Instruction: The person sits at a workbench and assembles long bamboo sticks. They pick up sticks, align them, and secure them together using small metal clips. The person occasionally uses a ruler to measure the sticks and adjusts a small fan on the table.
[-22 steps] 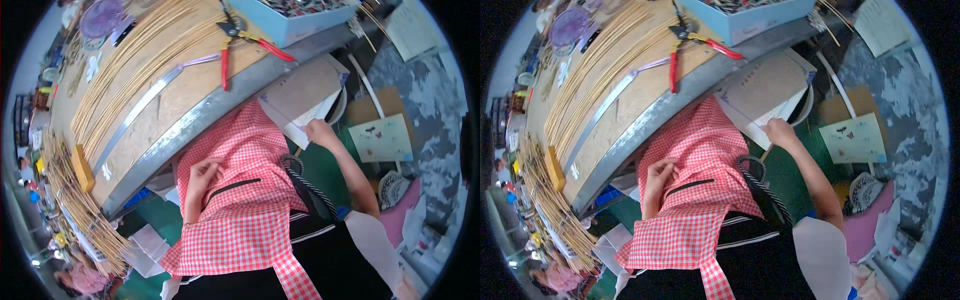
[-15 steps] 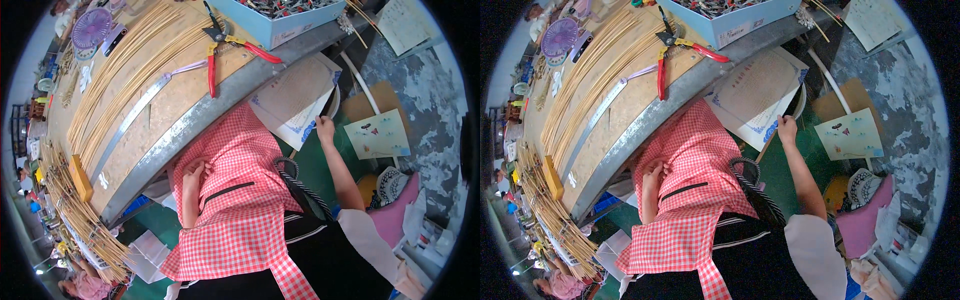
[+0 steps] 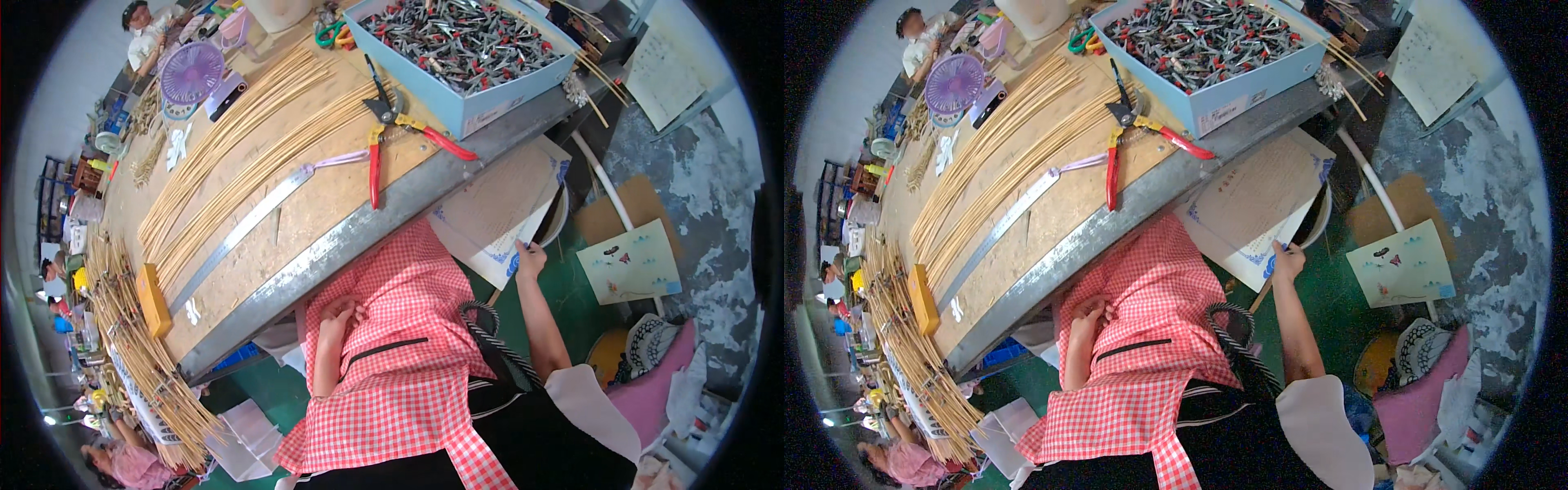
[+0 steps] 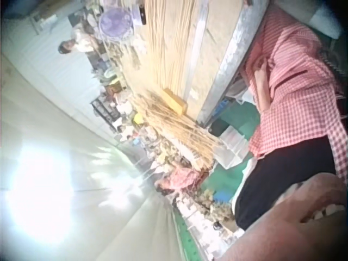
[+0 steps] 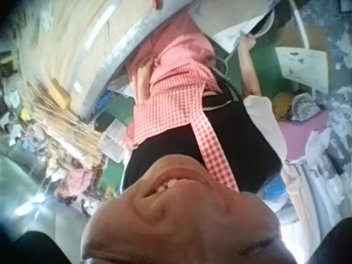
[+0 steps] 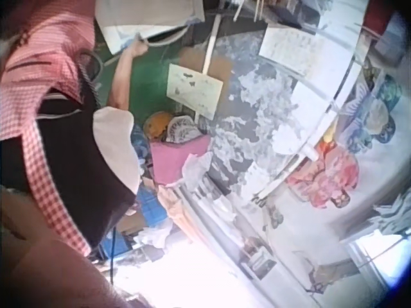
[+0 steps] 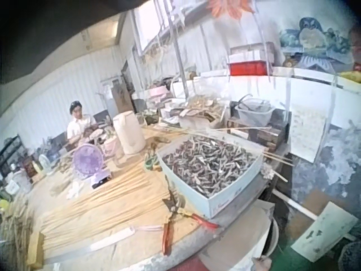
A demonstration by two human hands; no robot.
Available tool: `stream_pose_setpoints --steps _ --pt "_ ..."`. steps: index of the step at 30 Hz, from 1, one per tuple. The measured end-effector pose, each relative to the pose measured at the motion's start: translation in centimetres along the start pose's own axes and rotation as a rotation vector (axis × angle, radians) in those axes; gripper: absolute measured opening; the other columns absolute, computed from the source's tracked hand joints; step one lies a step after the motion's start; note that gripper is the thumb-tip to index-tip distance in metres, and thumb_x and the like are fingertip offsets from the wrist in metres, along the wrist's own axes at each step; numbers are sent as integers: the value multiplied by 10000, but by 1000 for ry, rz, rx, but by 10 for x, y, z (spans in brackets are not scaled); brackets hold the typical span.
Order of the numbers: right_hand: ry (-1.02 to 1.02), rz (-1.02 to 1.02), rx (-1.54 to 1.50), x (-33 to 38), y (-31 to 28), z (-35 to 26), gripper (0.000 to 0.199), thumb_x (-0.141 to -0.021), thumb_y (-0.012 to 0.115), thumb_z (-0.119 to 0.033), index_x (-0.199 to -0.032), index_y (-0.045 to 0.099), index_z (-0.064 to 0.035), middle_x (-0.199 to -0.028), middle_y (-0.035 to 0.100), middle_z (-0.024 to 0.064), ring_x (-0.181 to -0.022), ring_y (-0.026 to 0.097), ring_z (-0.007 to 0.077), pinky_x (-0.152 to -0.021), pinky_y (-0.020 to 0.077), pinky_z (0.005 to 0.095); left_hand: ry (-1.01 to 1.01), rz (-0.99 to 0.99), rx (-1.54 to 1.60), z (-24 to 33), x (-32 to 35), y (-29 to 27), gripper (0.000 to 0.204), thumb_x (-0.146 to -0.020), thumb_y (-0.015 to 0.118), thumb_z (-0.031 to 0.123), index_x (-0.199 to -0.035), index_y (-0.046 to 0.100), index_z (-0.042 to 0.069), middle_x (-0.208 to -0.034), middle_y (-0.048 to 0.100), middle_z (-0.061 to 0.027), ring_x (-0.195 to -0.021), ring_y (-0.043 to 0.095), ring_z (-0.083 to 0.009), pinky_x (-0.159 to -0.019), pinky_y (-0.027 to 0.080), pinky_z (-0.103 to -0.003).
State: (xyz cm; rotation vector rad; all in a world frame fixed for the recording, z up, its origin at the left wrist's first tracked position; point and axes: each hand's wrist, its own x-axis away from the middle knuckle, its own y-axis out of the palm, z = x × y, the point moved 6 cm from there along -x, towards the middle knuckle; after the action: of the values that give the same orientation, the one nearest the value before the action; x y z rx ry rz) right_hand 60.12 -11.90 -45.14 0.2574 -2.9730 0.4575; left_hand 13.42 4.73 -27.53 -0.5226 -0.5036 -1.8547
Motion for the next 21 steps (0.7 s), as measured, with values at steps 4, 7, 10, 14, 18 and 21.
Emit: stream_pose_setpoints --steps 4,7,10,14,18,21 --pt "57 17 4 -12 32 -27 304 -709 749 -47 -968 650 76 -848 665 118 -761 610 221 -699 469 347 -42 7 28 -6 -1 -2 190 -915 489 59 -1037 599 -35 -833 651 -86 -670 592 -119 -568 447 -207" --pt "10 -118 233 -33 66 -46 389 -701 757 -113 -1023 629 63 -943 666 131 -842 617 266 -768 465 372 -24 -21 13 -10 2 -2 185 -921 492 77 -1023 603 -31 -836 654 -87 -671 599 -124 -571 453 -212" --pt "155 -194 -350 -72 110 -39 313 -782 611 -46 -1084 600 36 -1051 622 153 -901 598 306 -782 479 415 60 -111 -1 -8 -5 -1 187 -919 501 86 -1018 606 -33 -843 659 -84 -662 607 -123 -578 460 -216" --pt "237 -472 -577 -84 172 -77 405 -903 435 -186 -1248 478 23 -1289 467 187 -1093 499 327 -901 420 446 130 -84 -36 -7 1 -2 194 -925 496 94 -1028 597 -36 -849 660 -78 -683 606 -108 -589 457 -205" --pt "194 -104 -147 -129 183 -75 462 -683 754 -198 -1088 622 -19 -1006 654 128 -823 620 245 -706 536 428 107 -113 -39 -5 -4 0 204 -935 490 104 -1045 598 -29 -850 663 -68 -687 605 -99 -588 454 -190" --pt "194 -109 -166 -119 192 -76 464 -692 755 -253 -1068 628 -13 -1038 650 147 -818 628 267 -697 539 433 96 -121 3 -16 -8 -3 203 -935 492 104 -1052 600 -22 -855 665 -64 -692 606 -97 -588 454 -187"
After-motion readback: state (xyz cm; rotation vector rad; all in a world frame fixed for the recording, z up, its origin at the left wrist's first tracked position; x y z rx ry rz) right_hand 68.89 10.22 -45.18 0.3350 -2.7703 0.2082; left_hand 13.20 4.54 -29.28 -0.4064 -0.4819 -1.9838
